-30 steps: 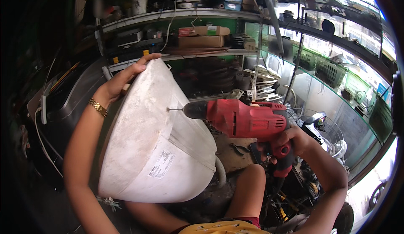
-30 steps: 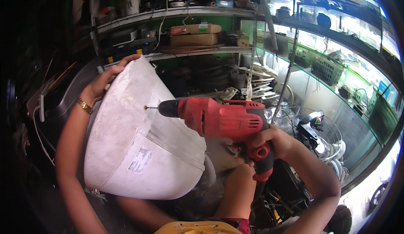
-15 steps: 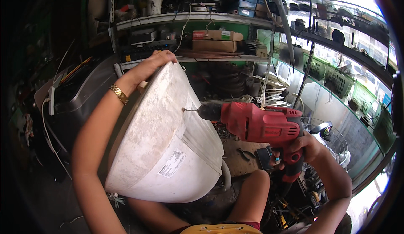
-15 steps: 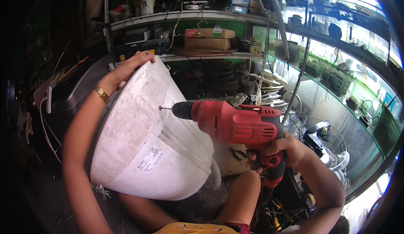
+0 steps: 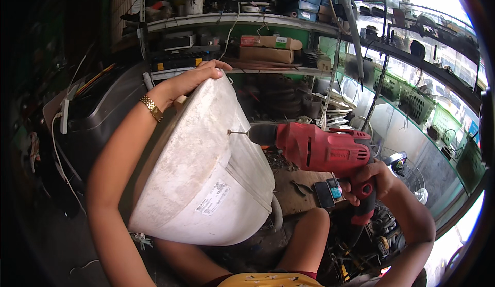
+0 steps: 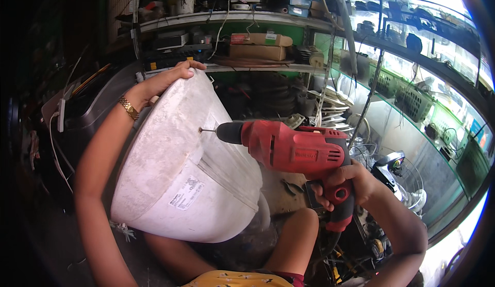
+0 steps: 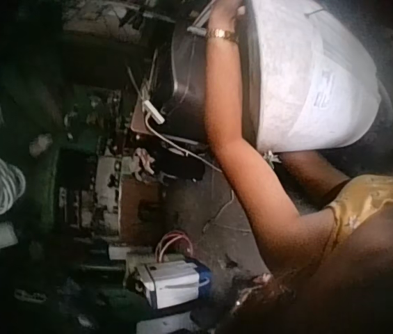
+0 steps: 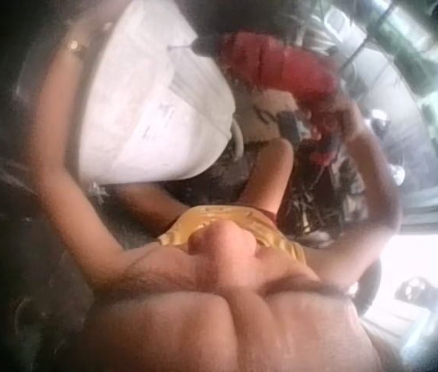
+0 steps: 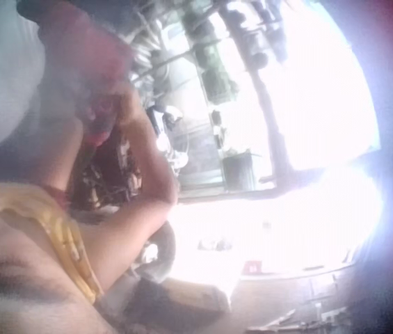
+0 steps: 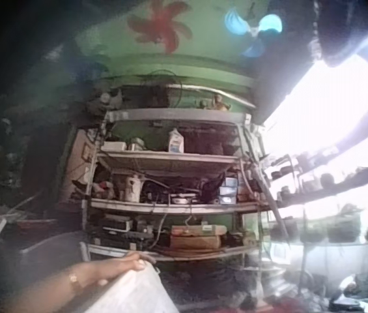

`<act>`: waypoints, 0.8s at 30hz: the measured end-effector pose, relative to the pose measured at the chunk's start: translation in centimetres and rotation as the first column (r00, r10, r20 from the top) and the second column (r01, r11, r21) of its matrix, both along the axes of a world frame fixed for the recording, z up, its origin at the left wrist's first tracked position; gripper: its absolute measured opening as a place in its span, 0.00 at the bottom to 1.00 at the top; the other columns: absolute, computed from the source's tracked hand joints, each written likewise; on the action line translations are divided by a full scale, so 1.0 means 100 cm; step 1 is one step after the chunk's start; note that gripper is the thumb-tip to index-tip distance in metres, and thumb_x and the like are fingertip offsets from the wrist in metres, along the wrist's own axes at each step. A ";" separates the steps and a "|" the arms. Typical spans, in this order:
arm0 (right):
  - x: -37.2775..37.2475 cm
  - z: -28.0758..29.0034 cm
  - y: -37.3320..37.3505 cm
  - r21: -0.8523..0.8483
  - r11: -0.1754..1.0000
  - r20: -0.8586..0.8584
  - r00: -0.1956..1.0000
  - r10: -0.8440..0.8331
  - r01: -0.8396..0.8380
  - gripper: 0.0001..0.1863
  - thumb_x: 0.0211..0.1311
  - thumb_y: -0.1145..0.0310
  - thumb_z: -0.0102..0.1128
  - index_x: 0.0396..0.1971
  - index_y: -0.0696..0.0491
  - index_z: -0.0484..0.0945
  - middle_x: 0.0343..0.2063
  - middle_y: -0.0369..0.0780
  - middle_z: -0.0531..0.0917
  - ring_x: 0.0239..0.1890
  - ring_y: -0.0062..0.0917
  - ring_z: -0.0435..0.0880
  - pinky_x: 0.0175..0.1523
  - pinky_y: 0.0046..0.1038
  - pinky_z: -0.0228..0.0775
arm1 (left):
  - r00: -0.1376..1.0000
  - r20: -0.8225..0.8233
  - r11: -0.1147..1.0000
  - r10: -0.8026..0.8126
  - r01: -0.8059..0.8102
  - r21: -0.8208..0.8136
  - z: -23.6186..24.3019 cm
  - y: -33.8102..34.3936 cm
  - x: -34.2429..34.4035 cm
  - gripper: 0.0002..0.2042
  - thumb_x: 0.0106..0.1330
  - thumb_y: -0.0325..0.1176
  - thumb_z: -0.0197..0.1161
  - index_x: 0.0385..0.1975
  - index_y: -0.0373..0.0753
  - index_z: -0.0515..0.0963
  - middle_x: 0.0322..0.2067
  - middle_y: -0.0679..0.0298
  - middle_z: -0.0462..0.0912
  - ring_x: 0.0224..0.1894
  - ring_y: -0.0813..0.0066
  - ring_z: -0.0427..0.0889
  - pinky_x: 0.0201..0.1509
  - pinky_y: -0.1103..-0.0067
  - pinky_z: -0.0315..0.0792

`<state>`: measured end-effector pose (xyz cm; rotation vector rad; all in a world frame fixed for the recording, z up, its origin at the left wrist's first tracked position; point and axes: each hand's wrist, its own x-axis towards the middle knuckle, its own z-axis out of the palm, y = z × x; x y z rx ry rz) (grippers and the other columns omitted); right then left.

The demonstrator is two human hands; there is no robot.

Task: The person disassembles a white plastic appliance component, likely a washing machine drum, using a screwdriver and pliers. They remove a central hub and then use a power drill to create holes in the plastic casing.

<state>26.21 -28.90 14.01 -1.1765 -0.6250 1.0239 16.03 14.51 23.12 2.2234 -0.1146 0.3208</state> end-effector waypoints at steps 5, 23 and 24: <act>0.000 0.010 0.004 -0.019 1.000 0.120 0.993 0.016 -0.014 0.25 0.39 0.74 0.56 0.44 0.65 0.73 0.26 0.49 0.79 0.20 0.37 0.80 0.24 0.34 0.75 | 0.999 -0.005 0.998 0.046 -0.046 0.051 0.003 -0.002 -0.012 0.27 0.59 0.52 0.52 0.58 0.46 0.67 0.53 0.57 0.68 0.56 0.70 0.70 0.61 0.76 0.64; -0.022 0.035 0.000 -0.132 0.988 0.301 0.953 -0.040 0.084 0.25 0.38 0.75 0.55 0.43 0.64 0.72 0.22 0.49 0.79 0.19 0.34 0.79 0.25 0.33 0.73 | 1.000 0.024 0.994 0.005 -0.007 0.108 0.002 -0.004 -0.009 0.27 0.61 0.53 0.49 0.57 0.44 0.67 0.52 0.56 0.68 0.57 0.70 0.67 0.61 0.75 0.61; -0.023 0.037 0.001 -0.135 0.988 0.307 0.951 -0.034 0.079 0.25 0.38 0.75 0.55 0.43 0.64 0.72 0.22 0.49 0.79 0.19 0.34 0.79 0.25 0.32 0.73 | 1.000 0.028 0.994 0.007 -0.010 0.110 0.002 -0.003 -0.009 0.27 0.61 0.53 0.49 0.57 0.44 0.67 0.52 0.56 0.68 0.57 0.70 0.67 0.61 0.76 0.61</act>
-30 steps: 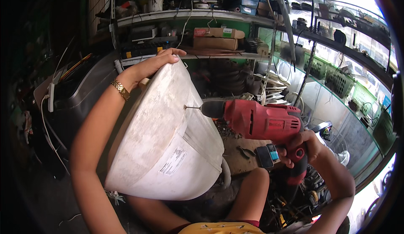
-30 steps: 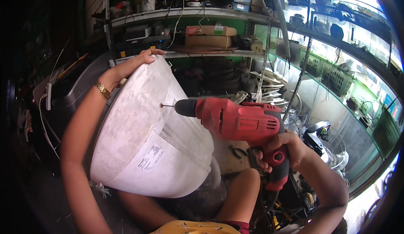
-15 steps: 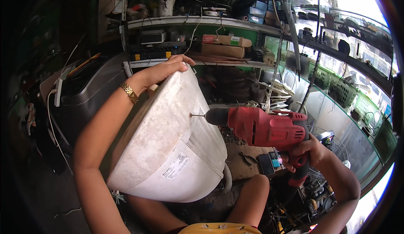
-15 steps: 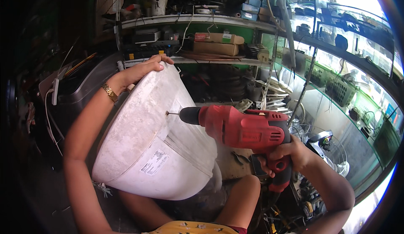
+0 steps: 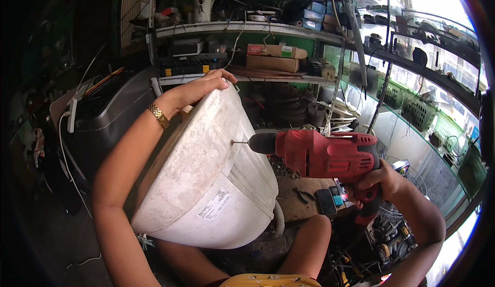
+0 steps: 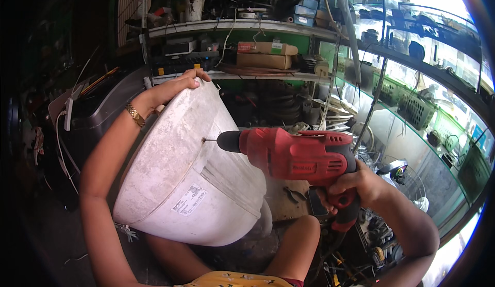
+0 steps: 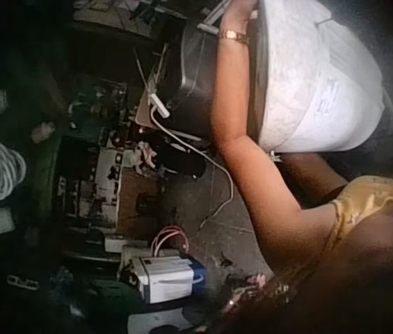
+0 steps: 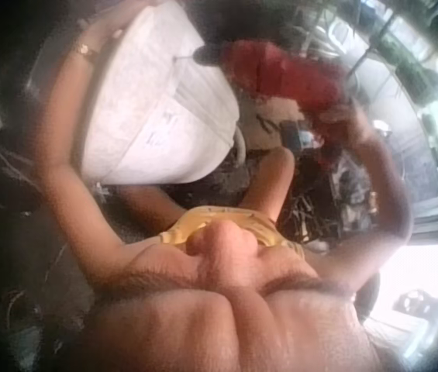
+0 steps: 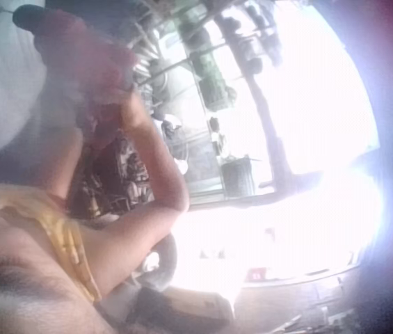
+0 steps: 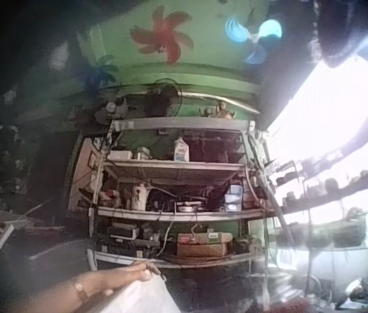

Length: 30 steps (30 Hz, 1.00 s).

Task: The person disassembles a white plastic appliance component, likely a washing machine drum, using a screwdriver and pliers. They remove a central hub and then use a power drill to create holes in the plastic casing.

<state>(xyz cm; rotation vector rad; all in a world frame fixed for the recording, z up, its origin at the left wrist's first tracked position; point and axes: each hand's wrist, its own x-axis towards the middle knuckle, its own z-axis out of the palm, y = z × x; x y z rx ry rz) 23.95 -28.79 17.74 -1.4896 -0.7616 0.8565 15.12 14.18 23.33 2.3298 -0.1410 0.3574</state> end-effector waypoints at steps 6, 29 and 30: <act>0.003 0.002 0.000 -0.009 1.000 0.010 1.000 0.015 -0.015 0.25 0.38 0.74 0.56 0.43 0.63 0.72 0.21 0.49 0.79 0.19 0.32 0.78 0.25 0.32 0.73 | 0.999 -0.017 1.000 0.029 -0.029 0.011 0.000 -0.002 0.001 0.27 0.62 0.52 0.47 0.57 0.44 0.67 0.53 0.55 0.68 0.58 0.69 0.68 0.62 0.75 0.61; 0.015 -0.001 0.009 -0.010 0.999 0.042 0.998 0.047 -0.047 0.25 0.36 0.74 0.55 0.41 0.64 0.73 0.20 0.50 0.79 0.19 0.33 0.78 0.25 0.32 0.73 | 0.996 -0.003 0.995 0.092 -0.091 0.038 0.002 -0.001 -0.008 0.23 0.65 0.49 0.44 0.56 0.44 0.68 0.51 0.60 0.71 0.54 0.74 0.70 0.60 0.77 0.62; 0.015 -0.001 0.011 -0.003 0.999 0.038 0.998 0.050 -0.050 0.25 0.36 0.73 0.55 0.41 0.64 0.73 0.21 0.50 0.79 0.19 0.33 0.78 0.25 0.32 0.73 | 0.994 -0.007 0.994 0.106 -0.105 0.043 0.003 -0.002 -0.010 0.23 0.65 0.49 0.44 0.56 0.43 0.68 0.51 0.60 0.71 0.54 0.74 0.70 0.60 0.77 0.62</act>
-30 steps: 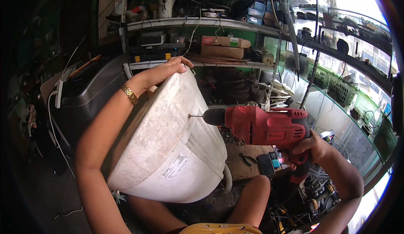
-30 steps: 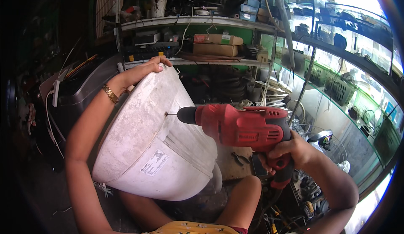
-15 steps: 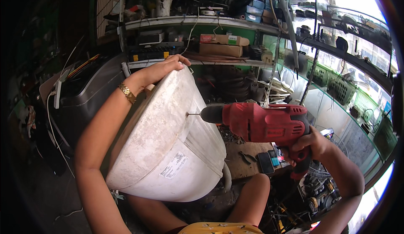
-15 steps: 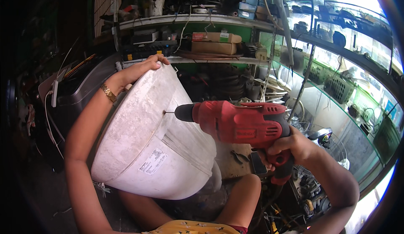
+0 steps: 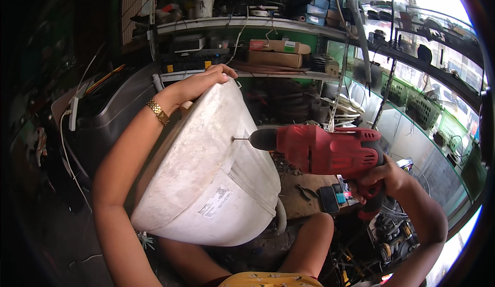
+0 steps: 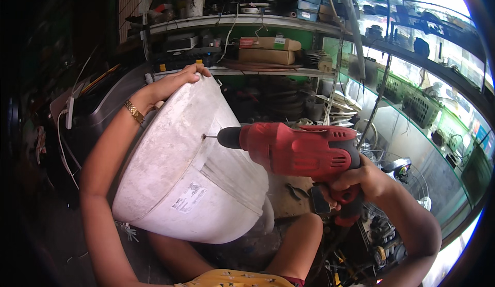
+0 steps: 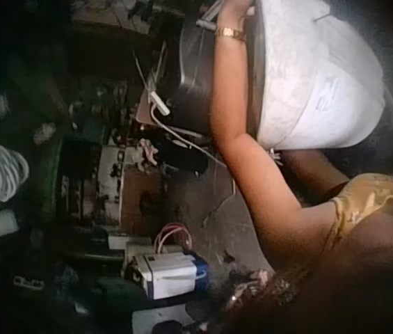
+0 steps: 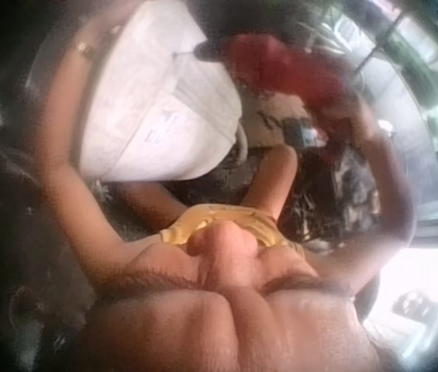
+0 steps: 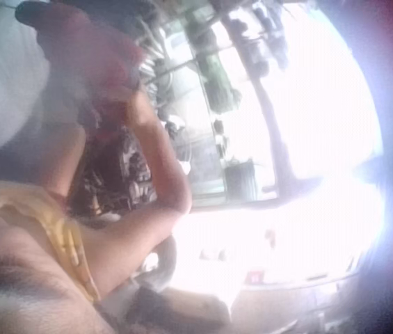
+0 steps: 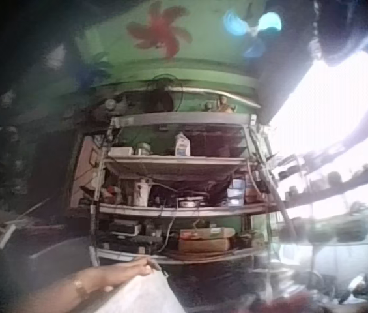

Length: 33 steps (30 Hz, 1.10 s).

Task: The person disassembles a white plastic appliance component, likely a washing machine drum, using a screwdriver and pliers. They remove a central hub and then use a power drill to create holes in the plastic casing.

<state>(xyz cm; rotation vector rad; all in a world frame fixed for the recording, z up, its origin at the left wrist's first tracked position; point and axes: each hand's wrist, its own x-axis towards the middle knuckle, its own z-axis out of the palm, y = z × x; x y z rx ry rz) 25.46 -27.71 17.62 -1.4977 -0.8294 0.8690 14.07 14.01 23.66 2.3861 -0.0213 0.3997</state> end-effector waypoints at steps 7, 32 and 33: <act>-0.008 0.003 -0.020 0.009 0.997 -0.017 0.997 -0.073 0.073 0.26 0.35 0.75 0.56 0.42 0.65 0.73 0.24 0.49 0.80 0.21 0.34 0.81 0.26 0.33 0.75 | 0.999 0.004 0.999 -0.044 0.044 0.027 -0.002 -0.014 0.020 0.25 0.64 0.50 0.42 0.56 0.44 0.68 0.53 0.59 0.71 0.57 0.71 0.68 0.63 0.75 0.58; 0.001 -0.002 -0.011 0.004 0.999 -0.042 0.998 -0.039 0.039 0.25 0.35 0.75 0.56 0.41 0.65 0.74 0.23 0.49 0.80 0.20 0.34 0.80 0.26 0.33 0.74 | 1.000 0.014 0.997 -0.019 0.018 0.078 0.001 -0.007 0.009 0.23 0.65 0.48 0.42 0.54 0.42 0.69 0.53 0.61 0.68 0.59 0.71 0.65 0.65 0.74 0.55; 0.001 -0.002 -0.011 0.009 0.999 -0.040 0.999 -0.035 0.035 0.25 0.35 0.75 0.56 0.41 0.64 0.74 0.23 0.49 0.80 0.20 0.34 0.80 0.26 0.33 0.74 | 1.000 0.010 0.995 -0.018 0.017 0.099 0.002 -0.007 0.009 0.23 0.65 0.49 0.42 0.55 0.44 0.68 0.54 0.61 0.68 0.60 0.70 0.65 0.65 0.73 0.57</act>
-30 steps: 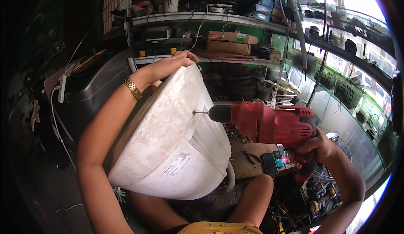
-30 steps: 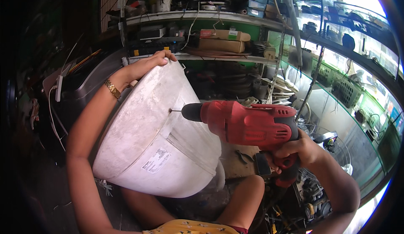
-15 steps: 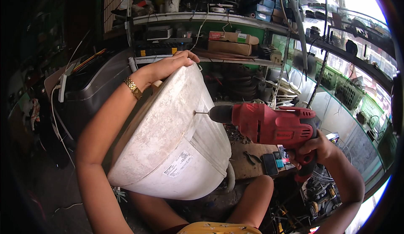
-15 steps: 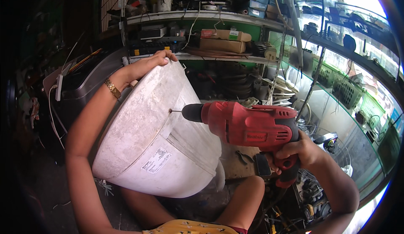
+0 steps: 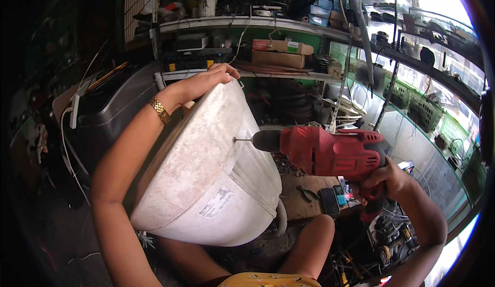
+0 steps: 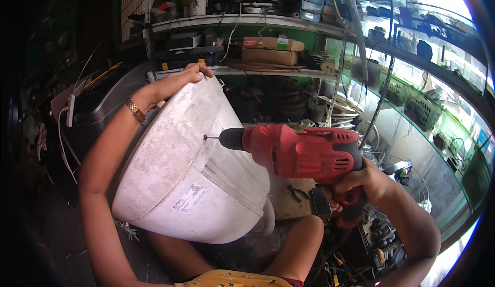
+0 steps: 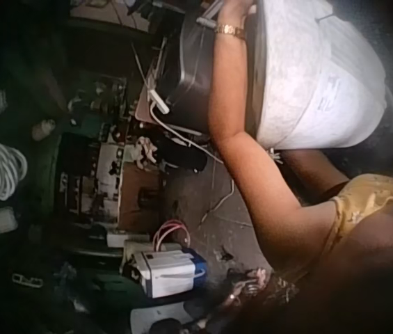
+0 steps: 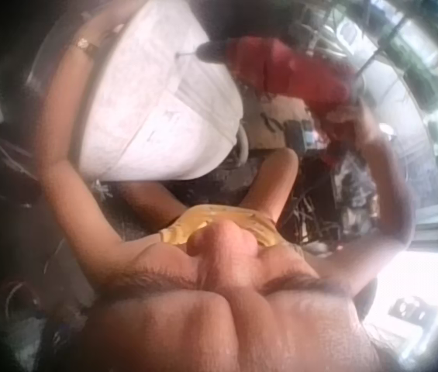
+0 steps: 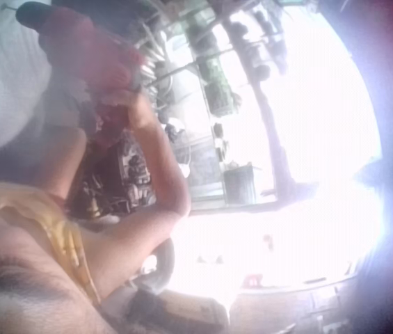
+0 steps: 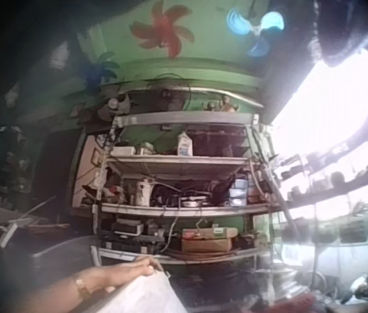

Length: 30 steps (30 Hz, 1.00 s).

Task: The person disassembles a white plastic appliance component, likely a washing machine drum, using a screwdriver and pliers. They remove a central hub and then use a power drill to create holes in the plastic casing.

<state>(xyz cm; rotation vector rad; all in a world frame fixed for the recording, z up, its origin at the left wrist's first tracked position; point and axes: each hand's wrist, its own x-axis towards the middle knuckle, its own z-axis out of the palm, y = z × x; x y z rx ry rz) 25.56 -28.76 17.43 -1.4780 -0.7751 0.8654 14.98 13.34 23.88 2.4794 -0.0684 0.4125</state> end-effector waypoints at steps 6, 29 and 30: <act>-0.001 0.003 0.003 -0.018 1.000 0.007 1.000 -0.021 0.021 0.25 0.35 0.74 0.56 0.41 0.64 0.74 0.23 0.48 0.80 0.21 0.33 0.80 0.26 0.33 0.74 | 1.000 -0.007 1.000 -0.012 0.012 0.003 0.000 0.002 -0.001 0.23 0.66 0.48 0.41 0.55 0.43 0.68 0.55 0.61 0.67 0.61 0.71 0.64 0.66 0.74 0.55; -0.006 0.004 -0.009 -0.020 0.998 0.043 0.997 -0.057 0.058 0.24 0.36 0.74 0.56 0.41 0.66 0.75 0.22 0.48 0.80 0.19 0.32 0.80 0.26 0.30 0.75 | 0.999 0.033 1.000 -0.025 0.025 0.001 -0.005 0.000 0.011 0.22 0.66 0.48 0.44 0.54 0.43 0.70 0.54 0.62 0.68 0.59 0.72 0.62 0.65 0.76 0.54; 0.000 0.000 -0.002 -0.007 0.999 0.023 0.998 -0.050 0.051 0.25 0.36 0.74 0.56 0.41 0.66 0.74 0.22 0.49 0.81 0.19 0.32 0.80 0.26 0.31 0.75 | 1.000 0.015 1.000 0.005 -0.005 -0.003 -0.002 0.002 0.001 0.22 0.66 0.47 0.44 0.54 0.43 0.70 0.54 0.62 0.68 0.59 0.71 0.62 0.65 0.75 0.54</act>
